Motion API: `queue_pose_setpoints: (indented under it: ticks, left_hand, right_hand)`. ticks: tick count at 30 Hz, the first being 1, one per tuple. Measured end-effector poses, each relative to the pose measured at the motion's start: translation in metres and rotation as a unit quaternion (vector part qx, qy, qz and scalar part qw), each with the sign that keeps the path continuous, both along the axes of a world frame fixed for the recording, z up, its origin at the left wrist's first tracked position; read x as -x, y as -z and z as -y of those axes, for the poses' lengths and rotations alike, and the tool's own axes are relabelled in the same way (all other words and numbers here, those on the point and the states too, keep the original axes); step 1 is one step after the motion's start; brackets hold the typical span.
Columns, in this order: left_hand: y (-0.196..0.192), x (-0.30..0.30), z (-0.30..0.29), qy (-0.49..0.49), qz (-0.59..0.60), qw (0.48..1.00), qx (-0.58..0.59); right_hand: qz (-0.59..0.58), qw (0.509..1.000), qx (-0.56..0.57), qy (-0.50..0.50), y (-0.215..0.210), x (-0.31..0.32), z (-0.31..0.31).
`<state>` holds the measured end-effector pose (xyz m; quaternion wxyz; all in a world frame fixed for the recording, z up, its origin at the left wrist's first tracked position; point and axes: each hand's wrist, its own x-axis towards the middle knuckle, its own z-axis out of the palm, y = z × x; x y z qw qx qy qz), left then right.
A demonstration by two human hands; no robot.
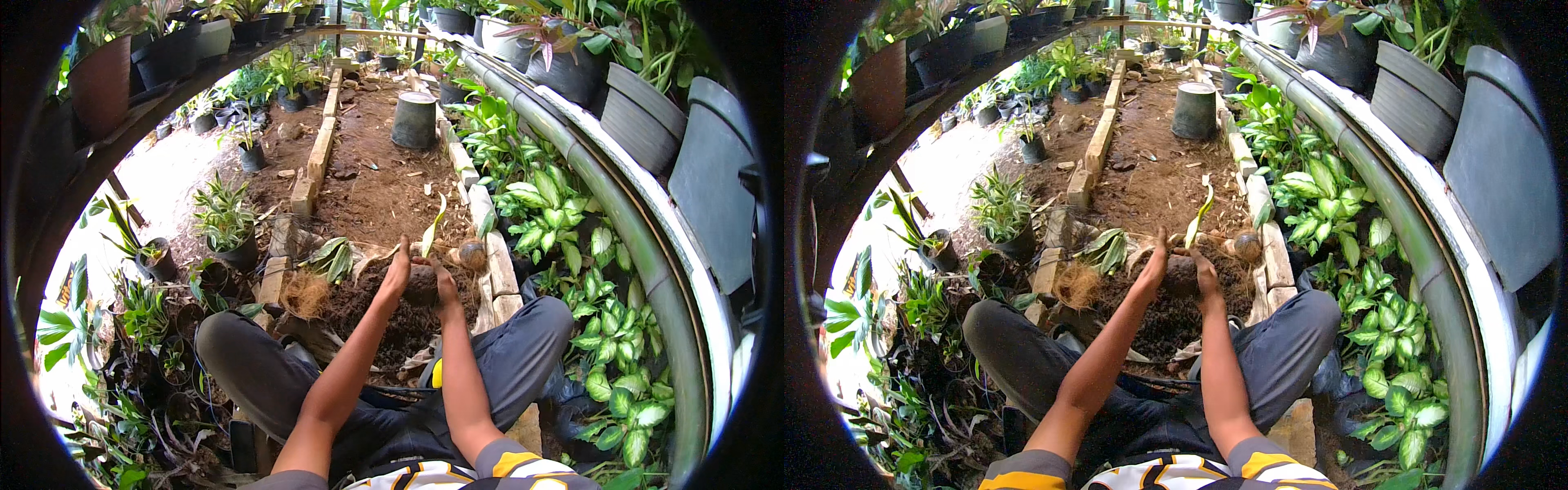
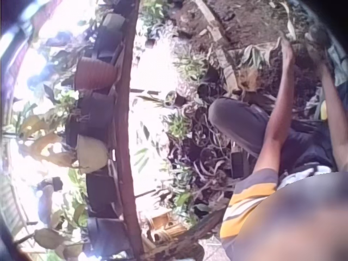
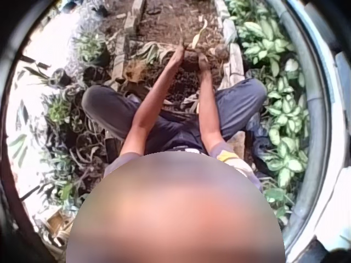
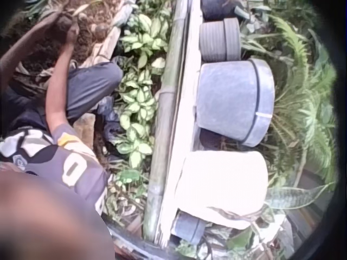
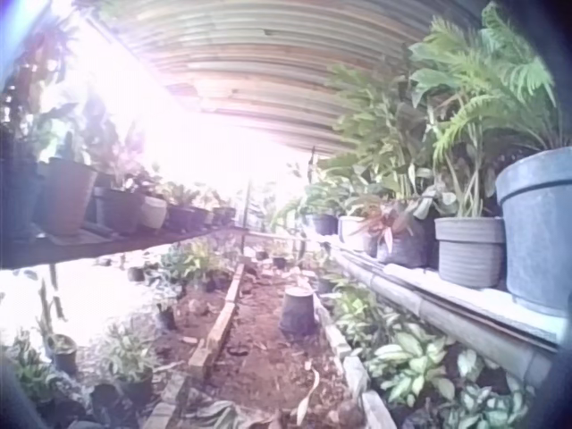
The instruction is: The person sits cross-legged and repeatedly packs soil around the base of small potted plants, pressing the soil with both hands to secure each plant in place.
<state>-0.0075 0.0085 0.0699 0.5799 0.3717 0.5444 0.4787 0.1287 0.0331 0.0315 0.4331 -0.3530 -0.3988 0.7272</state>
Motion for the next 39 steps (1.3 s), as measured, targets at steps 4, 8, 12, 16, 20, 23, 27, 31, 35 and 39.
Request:
queue_pose_setpoints:
  ticks: [4,8,12,16,20,23,27,31,35,39]
  left_hand:
    - [-0.012,-0.007,0.006,-0.015,-0.19,0.982,-0.009]
    - [0.002,-0.035,0.023,-0.093,-0.454,0.837,-0.29]
    - [0.026,-0.041,0.027,-0.154,-0.409,0.821,-0.368]
    - [0.046,-0.039,0.026,-0.212,-0.418,0.8,-0.375]
    - [0.059,-0.037,0.029,-0.22,-0.411,0.804,-0.368]
    - [0.061,-0.038,0.029,-0.22,-0.381,0.834,-0.333]
    - [0.056,-0.037,0.025,-0.216,-0.345,0.859,-0.31]
    - [0.051,-0.037,0.025,-0.215,-0.313,0.855,-0.354]
    - [0.051,-0.035,0.029,-0.199,-0.313,0.857,-0.357]
    - [0.054,-0.034,0.03,-0.209,-0.319,0.844,-0.377]
  right_hand:
    - [-0.174,0.979,0.1,0.04,0.019,0.0,-0.007]
    - [-0.22,0.967,0.094,0.091,0.052,0.011,-0.01]
    - [-0.303,0.952,0.052,0.008,0.065,0.015,-0.01]
    - [-0.218,0.968,0.096,0.076,0.066,0.024,0.006]
    - [-0.225,0.965,0.117,0.065,0.065,0.028,0.017]
    - [-0.244,0.956,0.159,0.04,0.065,0.028,0.015]
    - [-0.165,0.966,0.177,0.095,0.064,0.026,0.01]
    - [-0.182,0.975,0.103,0.071,0.066,0.021,-0.001]
    - [-0.184,0.973,0.115,0.08,0.073,0.018,-0.006]
    - [-0.189,0.971,0.125,0.081,0.077,0.018,-0.004]
